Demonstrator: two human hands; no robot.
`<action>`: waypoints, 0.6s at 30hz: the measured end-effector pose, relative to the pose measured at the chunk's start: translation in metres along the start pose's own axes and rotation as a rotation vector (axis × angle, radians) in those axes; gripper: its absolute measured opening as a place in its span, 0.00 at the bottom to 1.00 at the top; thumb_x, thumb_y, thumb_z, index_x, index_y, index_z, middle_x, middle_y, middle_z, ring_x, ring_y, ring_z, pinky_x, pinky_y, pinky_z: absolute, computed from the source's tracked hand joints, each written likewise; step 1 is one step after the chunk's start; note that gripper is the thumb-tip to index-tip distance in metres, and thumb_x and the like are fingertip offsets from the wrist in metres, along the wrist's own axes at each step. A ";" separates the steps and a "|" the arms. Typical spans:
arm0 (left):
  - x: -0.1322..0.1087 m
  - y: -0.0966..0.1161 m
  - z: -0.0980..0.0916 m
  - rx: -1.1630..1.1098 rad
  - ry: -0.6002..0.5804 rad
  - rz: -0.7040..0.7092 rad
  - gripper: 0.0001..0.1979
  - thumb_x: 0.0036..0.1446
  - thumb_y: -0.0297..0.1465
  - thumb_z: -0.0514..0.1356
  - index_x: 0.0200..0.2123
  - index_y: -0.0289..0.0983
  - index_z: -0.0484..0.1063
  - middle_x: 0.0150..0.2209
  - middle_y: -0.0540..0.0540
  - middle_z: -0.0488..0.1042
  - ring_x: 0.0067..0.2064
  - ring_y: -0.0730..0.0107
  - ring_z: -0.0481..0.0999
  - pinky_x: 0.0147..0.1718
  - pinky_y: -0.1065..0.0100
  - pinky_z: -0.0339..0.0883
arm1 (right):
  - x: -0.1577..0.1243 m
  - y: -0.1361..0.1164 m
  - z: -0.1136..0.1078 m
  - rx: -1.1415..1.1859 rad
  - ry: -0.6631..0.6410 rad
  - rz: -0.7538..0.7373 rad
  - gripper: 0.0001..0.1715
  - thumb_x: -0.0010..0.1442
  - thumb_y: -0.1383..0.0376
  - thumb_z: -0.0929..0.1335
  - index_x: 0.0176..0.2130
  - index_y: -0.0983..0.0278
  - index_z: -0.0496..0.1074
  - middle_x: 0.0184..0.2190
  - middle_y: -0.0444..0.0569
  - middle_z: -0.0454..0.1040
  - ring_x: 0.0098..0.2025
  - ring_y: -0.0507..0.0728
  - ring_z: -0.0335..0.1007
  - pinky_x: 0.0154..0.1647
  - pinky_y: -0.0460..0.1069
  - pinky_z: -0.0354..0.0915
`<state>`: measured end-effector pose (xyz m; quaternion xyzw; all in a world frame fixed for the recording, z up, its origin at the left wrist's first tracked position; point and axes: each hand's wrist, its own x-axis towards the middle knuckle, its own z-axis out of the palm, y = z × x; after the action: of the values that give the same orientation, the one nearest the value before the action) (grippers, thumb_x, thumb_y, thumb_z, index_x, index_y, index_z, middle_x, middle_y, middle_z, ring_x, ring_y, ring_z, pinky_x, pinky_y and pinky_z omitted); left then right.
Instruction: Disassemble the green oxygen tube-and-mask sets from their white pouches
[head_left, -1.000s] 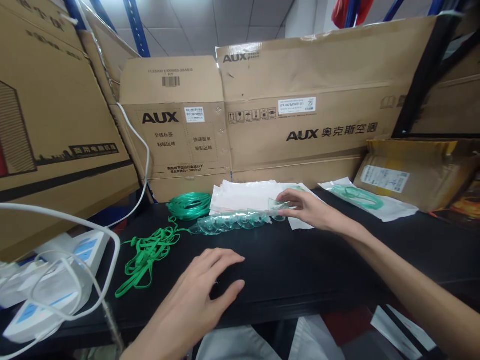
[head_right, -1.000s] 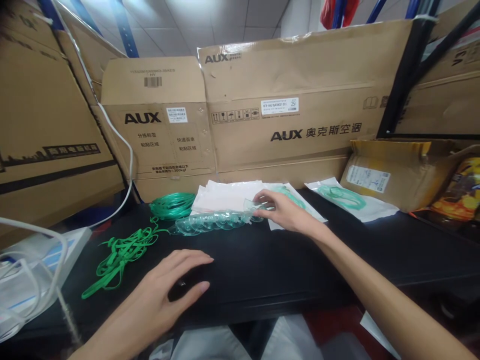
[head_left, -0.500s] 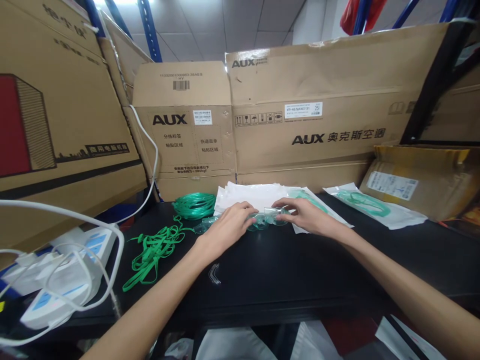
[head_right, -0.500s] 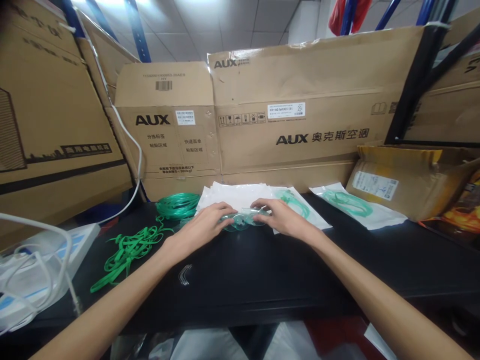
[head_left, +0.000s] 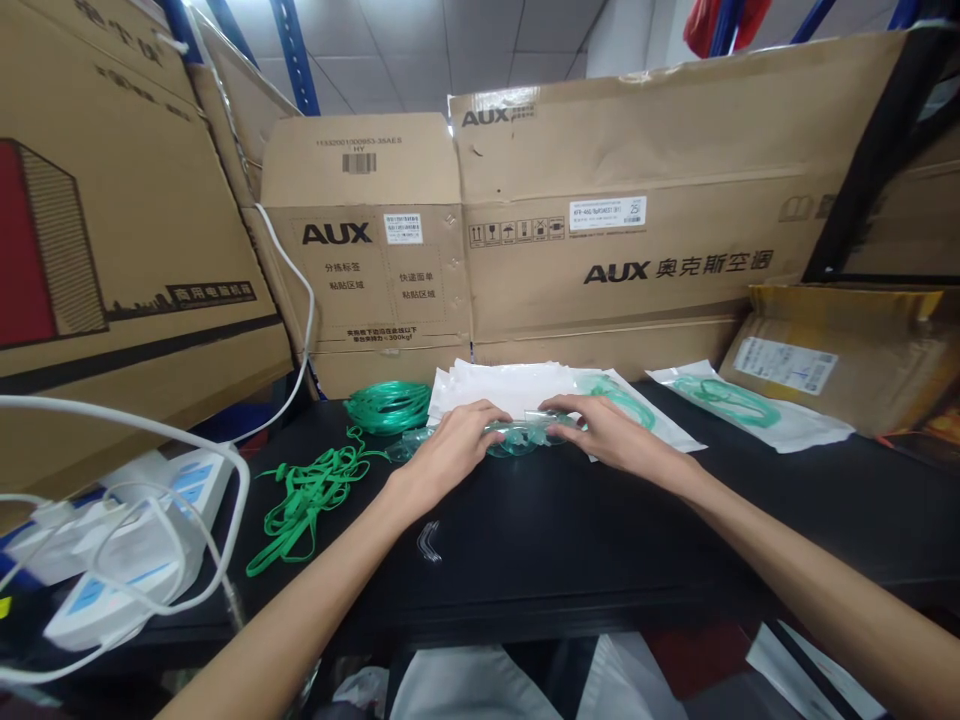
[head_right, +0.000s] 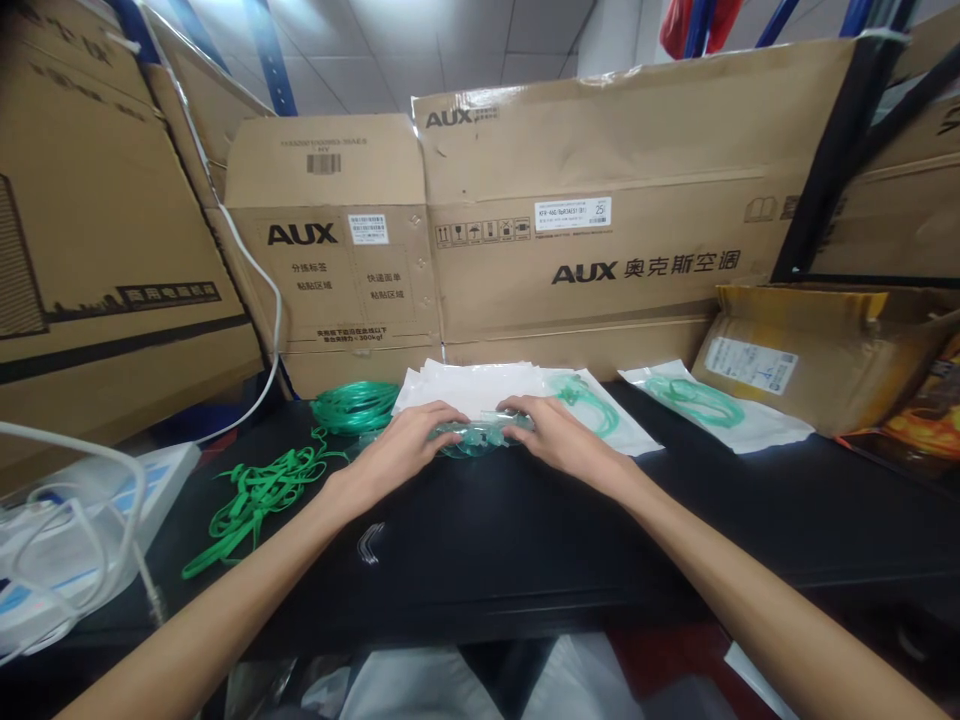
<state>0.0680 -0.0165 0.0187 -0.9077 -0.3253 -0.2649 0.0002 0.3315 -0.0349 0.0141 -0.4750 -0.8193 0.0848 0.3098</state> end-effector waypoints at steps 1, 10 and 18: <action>0.000 0.000 -0.001 -0.002 -0.003 0.001 0.12 0.69 0.29 0.58 0.52 0.38 0.76 0.51 0.42 0.78 0.52 0.58 0.78 0.53 0.59 0.69 | -0.001 0.000 0.000 -0.008 -0.001 -0.003 0.24 0.67 0.57 0.68 0.59 0.59 0.74 0.57 0.53 0.78 0.57 0.66 0.74 0.60 0.60 0.65; 0.000 0.000 -0.004 -0.011 -0.023 0.001 0.11 0.69 0.29 0.58 0.52 0.38 0.75 0.51 0.42 0.78 0.54 0.58 0.76 0.55 0.58 0.68 | -0.003 0.000 0.004 -0.049 -0.046 -0.058 0.22 0.68 0.58 0.67 0.59 0.59 0.75 0.57 0.54 0.78 0.60 0.66 0.73 0.61 0.59 0.65; 0.000 -0.001 -0.002 -0.001 -0.026 -0.011 0.11 0.70 0.30 0.57 0.53 0.37 0.74 0.52 0.43 0.77 0.54 0.58 0.76 0.55 0.59 0.67 | -0.002 -0.006 0.017 -0.060 -0.050 -0.115 0.20 0.68 0.61 0.67 0.57 0.62 0.76 0.54 0.55 0.80 0.55 0.64 0.76 0.58 0.56 0.68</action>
<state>0.0666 -0.0162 0.0203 -0.9093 -0.3304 -0.2530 -0.0059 0.3176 -0.0370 0.0027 -0.4340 -0.8548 0.0541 0.2793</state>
